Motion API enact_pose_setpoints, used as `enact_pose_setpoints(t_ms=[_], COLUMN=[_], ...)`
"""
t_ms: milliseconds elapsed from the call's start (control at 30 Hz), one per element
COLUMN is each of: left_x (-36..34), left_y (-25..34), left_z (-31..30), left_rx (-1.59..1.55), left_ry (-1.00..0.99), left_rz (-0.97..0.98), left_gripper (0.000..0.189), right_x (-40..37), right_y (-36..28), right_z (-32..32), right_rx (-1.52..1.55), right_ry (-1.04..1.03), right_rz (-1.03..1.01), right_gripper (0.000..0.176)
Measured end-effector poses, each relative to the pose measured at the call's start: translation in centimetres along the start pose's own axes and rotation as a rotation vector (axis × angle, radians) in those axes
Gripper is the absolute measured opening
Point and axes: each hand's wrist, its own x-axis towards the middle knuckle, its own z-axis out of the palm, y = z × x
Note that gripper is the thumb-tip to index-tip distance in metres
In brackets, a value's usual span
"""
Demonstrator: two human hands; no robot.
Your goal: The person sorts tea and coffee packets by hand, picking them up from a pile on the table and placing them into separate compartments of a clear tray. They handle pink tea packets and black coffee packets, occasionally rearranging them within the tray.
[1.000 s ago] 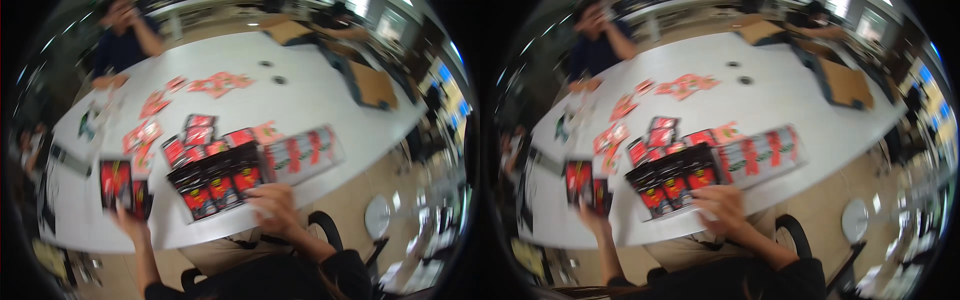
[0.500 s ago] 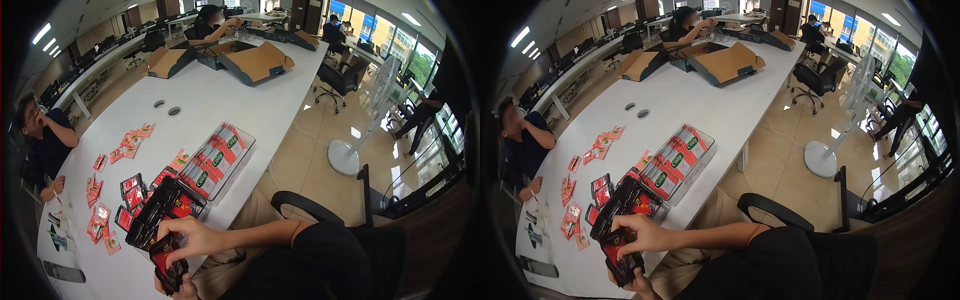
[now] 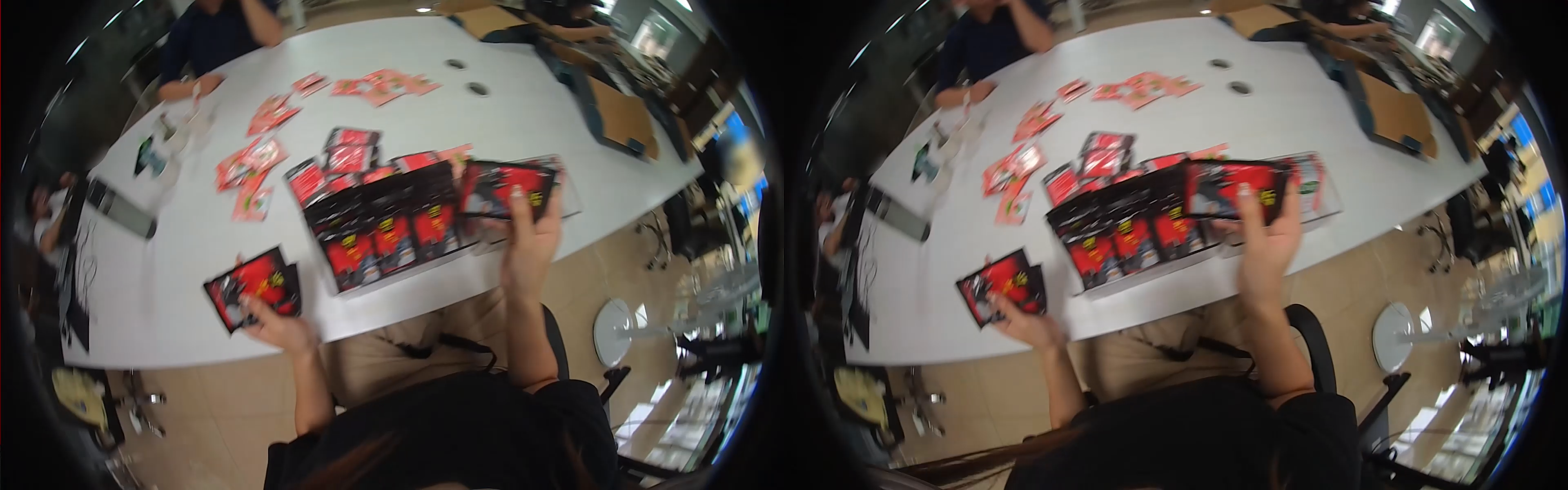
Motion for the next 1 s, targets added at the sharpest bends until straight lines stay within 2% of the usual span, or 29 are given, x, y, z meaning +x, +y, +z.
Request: enact_pose_setpoints(t_ms=[67, 133, 267, 333, 467, 567, 667, 800, 900, 1000], left_x=[-0.1, -0.2, -0.9, -1.3, -1.1, -1.2, -1.2, -1.1, -1.1, -1.0], left_y=[2.5, 2.4, 2.8, 2.8, 2.5, 2.6, 2.7, 2.5, 2.5, 2.3], left_z=[2.2, 1.8, 1.7, 1.7, 1.3, 1.3, 1.4, 1.2, 1.5, 1.6], left_rx=[-0.117, -0.129, -0.099, -0.119, -0.107, -0.095, -0.111, -0.118, -0.096, -0.052], left_ry=[-0.098, -0.156, -0.295, -0.275, -0.246, -0.272, -0.296, -0.338, -0.346, -0.379], left_rz=[-0.074, -0.085, -0.02, -0.047, -0.092, -0.11, -0.124, -0.158, -0.167, -0.185], left_gripper=[0.039, 0.039, 0.033, 0.031, 0.029, 0.029, 0.028, 0.029, 0.029, 0.029], right_x=[-0.1, -0.2, -0.8, -1.3, -1.8, -2.4, -3.3, -3.5, -4.3, -4.7], right_y=[0.2, 0.3, 1.4, 1.8, 1.8, 3.0, 3.9, 3.5, 2.7, 3.5], right_z=[-0.5, -0.7, -0.7, -0.1, 2.4, 4.7, 6.4, 5.8, 4.9, 4.8], right_rx=[-0.024, -0.106, -0.29, -0.352, -0.596, -0.666, -0.794, -0.787, -0.855, -0.914], right_ry=[-0.05, -0.108, -0.282, -0.392, -0.771, -1.06, -0.946, -0.766, -0.97, -1.063], right_rz=[-0.029, -0.009, -0.126, -0.175, -0.188, -0.255, -0.522, -0.624, -0.431, -0.452], right_gripper=[0.045, 0.041, 0.032, 0.029, 0.031, 0.035, 0.036, 0.027, 0.017, 0.016])
